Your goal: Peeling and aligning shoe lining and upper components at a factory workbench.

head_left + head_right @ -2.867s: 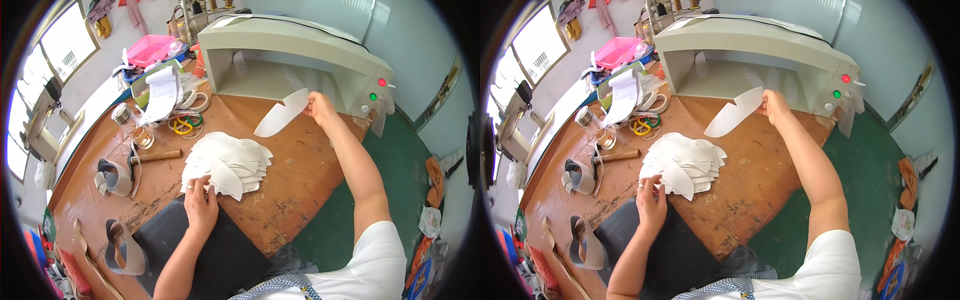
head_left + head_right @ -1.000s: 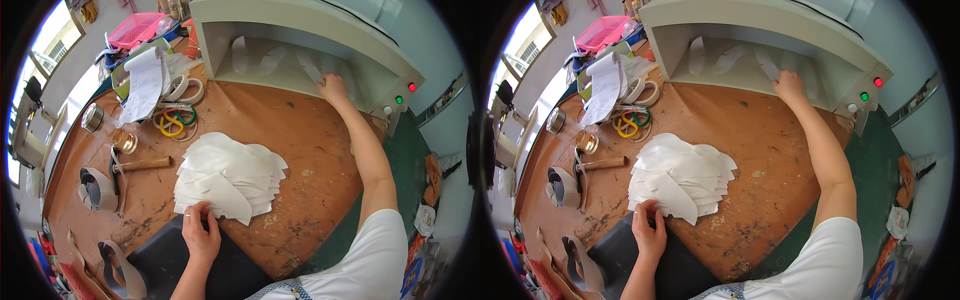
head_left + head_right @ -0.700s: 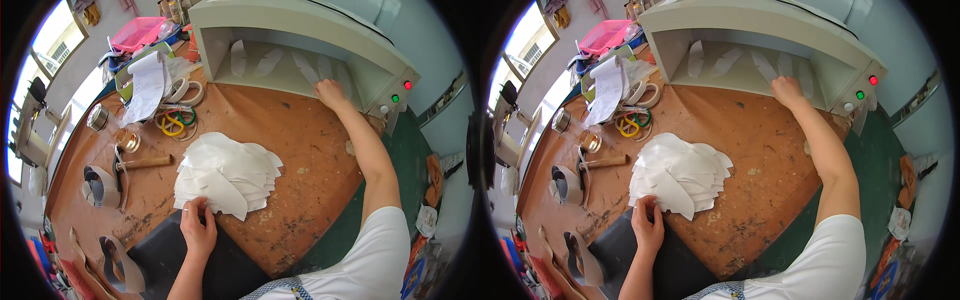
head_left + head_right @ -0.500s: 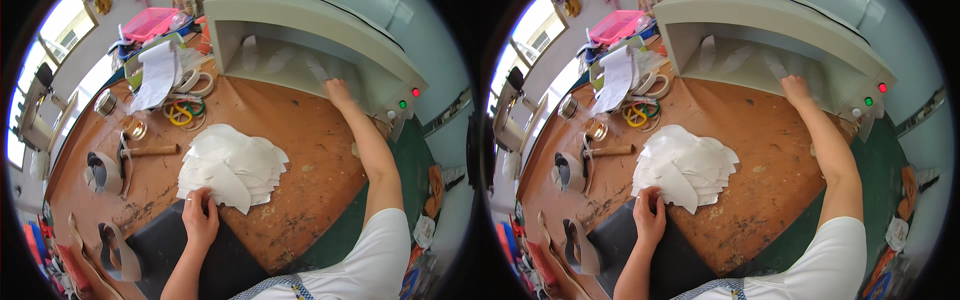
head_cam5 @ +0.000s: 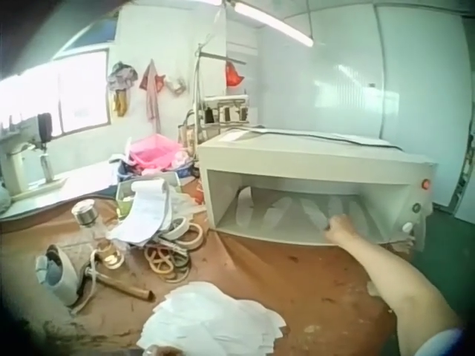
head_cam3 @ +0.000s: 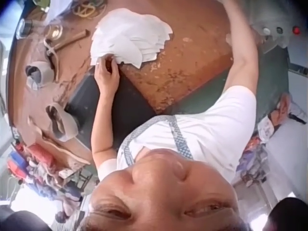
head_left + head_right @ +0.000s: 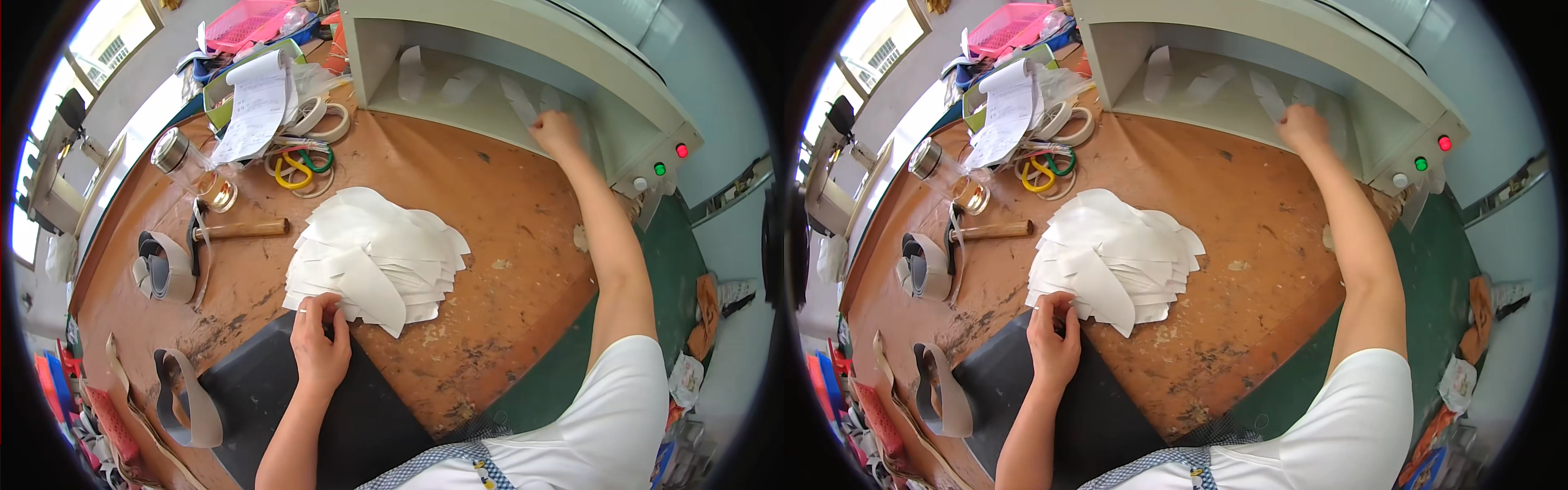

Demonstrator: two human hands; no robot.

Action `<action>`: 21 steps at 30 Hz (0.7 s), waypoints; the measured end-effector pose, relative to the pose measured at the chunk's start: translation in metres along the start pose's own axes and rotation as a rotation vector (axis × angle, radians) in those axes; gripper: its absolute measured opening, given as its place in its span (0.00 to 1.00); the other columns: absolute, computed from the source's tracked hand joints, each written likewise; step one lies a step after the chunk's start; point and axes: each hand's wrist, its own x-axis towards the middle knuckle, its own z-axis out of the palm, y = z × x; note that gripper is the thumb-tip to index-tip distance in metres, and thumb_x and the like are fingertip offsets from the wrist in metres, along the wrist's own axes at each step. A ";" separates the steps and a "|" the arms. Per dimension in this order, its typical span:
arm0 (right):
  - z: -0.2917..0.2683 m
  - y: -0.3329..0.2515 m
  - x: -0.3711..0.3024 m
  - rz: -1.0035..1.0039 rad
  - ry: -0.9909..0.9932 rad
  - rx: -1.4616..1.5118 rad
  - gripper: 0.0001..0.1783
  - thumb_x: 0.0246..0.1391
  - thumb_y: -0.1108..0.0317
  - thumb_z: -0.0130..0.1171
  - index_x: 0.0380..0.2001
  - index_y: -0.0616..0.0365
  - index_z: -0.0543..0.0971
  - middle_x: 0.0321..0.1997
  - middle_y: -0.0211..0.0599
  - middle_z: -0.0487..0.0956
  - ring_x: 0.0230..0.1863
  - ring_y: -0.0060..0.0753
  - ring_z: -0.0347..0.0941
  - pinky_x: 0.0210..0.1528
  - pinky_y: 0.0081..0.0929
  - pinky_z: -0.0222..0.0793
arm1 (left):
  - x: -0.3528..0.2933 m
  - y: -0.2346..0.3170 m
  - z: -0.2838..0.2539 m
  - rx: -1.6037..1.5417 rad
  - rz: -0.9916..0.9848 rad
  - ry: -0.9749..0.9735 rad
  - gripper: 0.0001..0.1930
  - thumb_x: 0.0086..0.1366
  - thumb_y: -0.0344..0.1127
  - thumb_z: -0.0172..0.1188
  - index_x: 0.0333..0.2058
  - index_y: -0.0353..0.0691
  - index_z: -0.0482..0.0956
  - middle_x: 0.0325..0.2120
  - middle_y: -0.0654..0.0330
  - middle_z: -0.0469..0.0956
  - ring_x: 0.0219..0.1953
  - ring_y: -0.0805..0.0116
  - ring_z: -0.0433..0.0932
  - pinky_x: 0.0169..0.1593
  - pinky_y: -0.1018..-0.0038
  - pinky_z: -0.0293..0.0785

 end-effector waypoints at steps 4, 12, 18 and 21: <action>0.010 -0.005 -0.008 -0.146 -0.002 -0.179 0.09 0.48 0.66 0.64 0.31 0.58 0.85 0.34 0.48 0.84 0.40 0.54 0.82 0.43 0.46 0.77 | -0.002 -0.002 0.001 0.010 0.022 0.006 0.10 0.59 0.19 0.59 0.40 0.35 0.75 0.29 0.56 0.73 0.29 0.63 0.75 0.34 0.71 0.73; 0.010 -0.014 -0.002 -0.172 -0.014 -0.198 0.09 0.48 0.69 0.63 0.31 0.63 0.84 0.37 0.52 0.84 0.41 0.55 0.81 0.44 0.45 0.78 | -0.004 -0.005 0.001 -0.007 0.002 0.026 0.08 0.62 0.21 0.58 0.40 0.36 0.75 0.28 0.58 0.75 0.28 0.68 0.74 0.34 0.74 0.71; 0.001 -0.013 0.004 -0.187 -0.012 -0.259 0.09 0.49 0.71 0.60 0.33 0.63 0.85 0.38 0.52 0.84 0.42 0.55 0.81 0.47 0.44 0.78 | 0.003 -0.001 0.005 -0.034 0.064 0.040 0.09 0.60 0.21 0.59 0.40 0.34 0.75 0.29 0.55 0.75 0.29 0.64 0.75 0.35 0.72 0.72; 0.001 -0.028 0.003 -0.202 -0.047 -0.268 0.09 0.51 0.73 0.58 0.33 0.62 0.85 0.39 0.53 0.84 0.43 0.55 0.81 0.47 0.44 0.78 | 0.000 -0.008 0.002 -0.033 0.053 0.053 0.09 0.60 0.21 0.59 0.40 0.34 0.75 0.29 0.56 0.75 0.29 0.64 0.76 0.35 0.71 0.73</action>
